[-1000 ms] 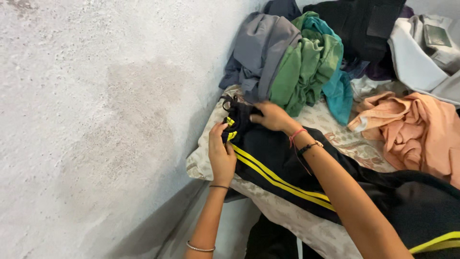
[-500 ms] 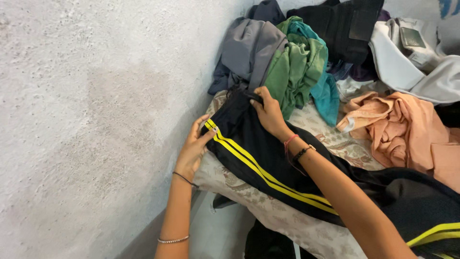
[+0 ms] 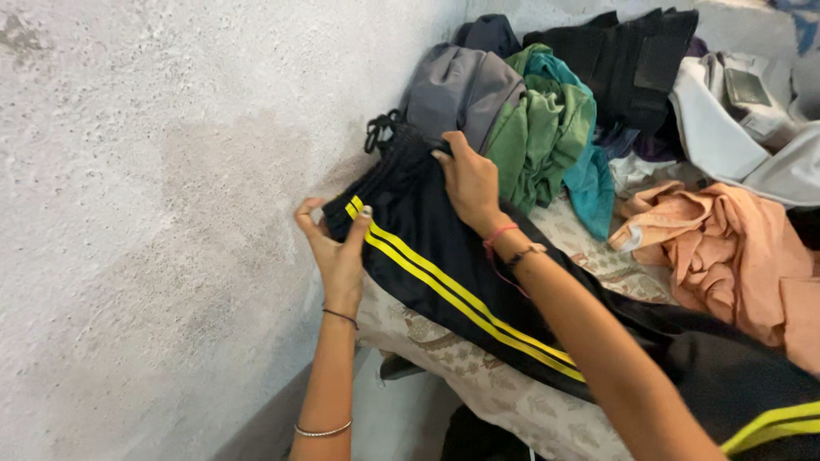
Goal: The person folds several pieces of clothing, including a pair of black track pants and a white t-shirt, and places them into a purple suitcase.
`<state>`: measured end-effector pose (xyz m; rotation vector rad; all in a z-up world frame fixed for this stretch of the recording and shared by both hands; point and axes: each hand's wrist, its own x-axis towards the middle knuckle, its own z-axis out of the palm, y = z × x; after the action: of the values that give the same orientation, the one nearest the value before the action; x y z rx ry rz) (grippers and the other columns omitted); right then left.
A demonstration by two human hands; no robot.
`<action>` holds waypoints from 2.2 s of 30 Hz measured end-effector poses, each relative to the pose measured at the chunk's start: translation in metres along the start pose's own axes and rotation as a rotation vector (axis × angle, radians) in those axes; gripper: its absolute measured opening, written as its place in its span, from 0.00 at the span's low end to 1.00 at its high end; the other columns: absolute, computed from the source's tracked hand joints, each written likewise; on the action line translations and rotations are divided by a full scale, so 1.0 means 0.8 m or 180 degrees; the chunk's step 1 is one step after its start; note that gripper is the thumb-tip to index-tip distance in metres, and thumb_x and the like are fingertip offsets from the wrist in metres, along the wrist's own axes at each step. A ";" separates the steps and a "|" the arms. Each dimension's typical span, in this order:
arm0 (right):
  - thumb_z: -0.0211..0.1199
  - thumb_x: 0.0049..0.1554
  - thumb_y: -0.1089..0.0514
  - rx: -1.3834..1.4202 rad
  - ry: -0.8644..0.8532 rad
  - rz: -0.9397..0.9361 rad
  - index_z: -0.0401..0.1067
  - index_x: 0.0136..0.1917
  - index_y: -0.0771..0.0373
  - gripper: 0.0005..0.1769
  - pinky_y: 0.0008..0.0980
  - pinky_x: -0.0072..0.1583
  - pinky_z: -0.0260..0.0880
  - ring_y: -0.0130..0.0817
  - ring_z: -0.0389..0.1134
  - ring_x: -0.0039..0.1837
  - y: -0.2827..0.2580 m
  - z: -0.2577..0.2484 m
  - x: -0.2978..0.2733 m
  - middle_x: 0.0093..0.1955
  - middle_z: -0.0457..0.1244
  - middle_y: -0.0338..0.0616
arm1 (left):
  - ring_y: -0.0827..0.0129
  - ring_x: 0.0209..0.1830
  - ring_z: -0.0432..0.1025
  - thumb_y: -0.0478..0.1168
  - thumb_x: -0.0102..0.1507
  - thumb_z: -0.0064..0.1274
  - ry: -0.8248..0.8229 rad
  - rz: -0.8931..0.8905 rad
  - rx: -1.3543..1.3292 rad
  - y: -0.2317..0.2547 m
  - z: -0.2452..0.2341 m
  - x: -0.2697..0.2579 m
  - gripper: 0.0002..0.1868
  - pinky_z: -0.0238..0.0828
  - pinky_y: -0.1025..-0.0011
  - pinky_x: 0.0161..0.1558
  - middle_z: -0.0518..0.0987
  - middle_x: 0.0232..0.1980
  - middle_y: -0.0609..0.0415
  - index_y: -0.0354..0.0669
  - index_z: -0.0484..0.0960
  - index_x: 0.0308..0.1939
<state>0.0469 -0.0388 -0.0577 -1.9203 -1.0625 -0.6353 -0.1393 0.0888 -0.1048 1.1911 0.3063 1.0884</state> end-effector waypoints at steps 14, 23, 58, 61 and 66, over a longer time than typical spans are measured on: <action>0.64 0.51 0.57 -0.0545 -0.1410 -0.1415 0.69 0.66 0.62 0.28 0.45 0.59 0.68 0.54 0.64 0.62 0.056 -0.022 -0.028 0.63 0.63 0.54 | 0.42 0.70 0.61 0.37 0.56 0.63 -0.1331 0.1549 0.3315 -0.011 0.037 -0.039 0.23 0.55 0.51 0.69 0.70 0.67 0.39 0.41 0.77 0.55; 0.57 0.62 0.58 -0.0742 -0.1369 0.0087 0.77 0.50 0.63 0.10 0.50 0.54 0.68 0.57 0.69 0.53 0.118 -0.179 -0.076 0.48 0.68 0.55 | 0.54 0.66 0.67 0.40 0.62 0.58 -0.2345 0.1289 0.3049 -0.053 0.121 -0.064 0.14 0.60 0.54 0.66 0.77 0.61 0.50 0.43 0.81 0.51; 0.61 0.56 0.65 0.0418 -0.1310 0.0232 0.76 0.62 0.56 0.20 0.31 0.50 0.73 0.37 0.74 0.47 0.084 -0.209 -0.168 0.48 0.71 0.46 | 0.52 0.77 0.56 0.55 0.65 0.49 -0.2368 0.1039 0.4099 -0.099 0.135 -0.087 0.31 0.45 0.48 0.74 0.66 0.75 0.48 0.40 0.72 0.67; 0.62 0.54 0.66 0.0318 -0.1270 0.0506 0.81 0.55 0.57 0.16 0.30 0.48 0.74 0.35 0.74 0.43 0.101 -0.206 -0.159 0.48 0.73 0.44 | 0.52 0.77 0.56 0.54 0.65 0.49 -0.2360 0.1017 0.4088 -0.095 0.137 -0.087 0.31 0.45 0.47 0.73 0.65 0.75 0.48 0.41 0.71 0.67; 0.69 0.55 0.63 0.0252 -0.0671 0.0856 0.82 0.49 0.60 0.07 0.29 0.43 0.73 0.31 0.74 0.39 0.116 -0.208 -0.137 0.44 0.74 0.43 | 0.50 0.76 0.57 0.54 0.65 0.49 -0.2350 0.1046 0.3969 -0.086 0.138 -0.087 0.33 0.46 0.47 0.72 0.65 0.76 0.49 0.44 0.69 0.71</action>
<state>0.0642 -0.2555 -0.0906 -2.0461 -0.9182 -0.2414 -0.0610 -0.0303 -0.1427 2.7253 0.1913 0.5766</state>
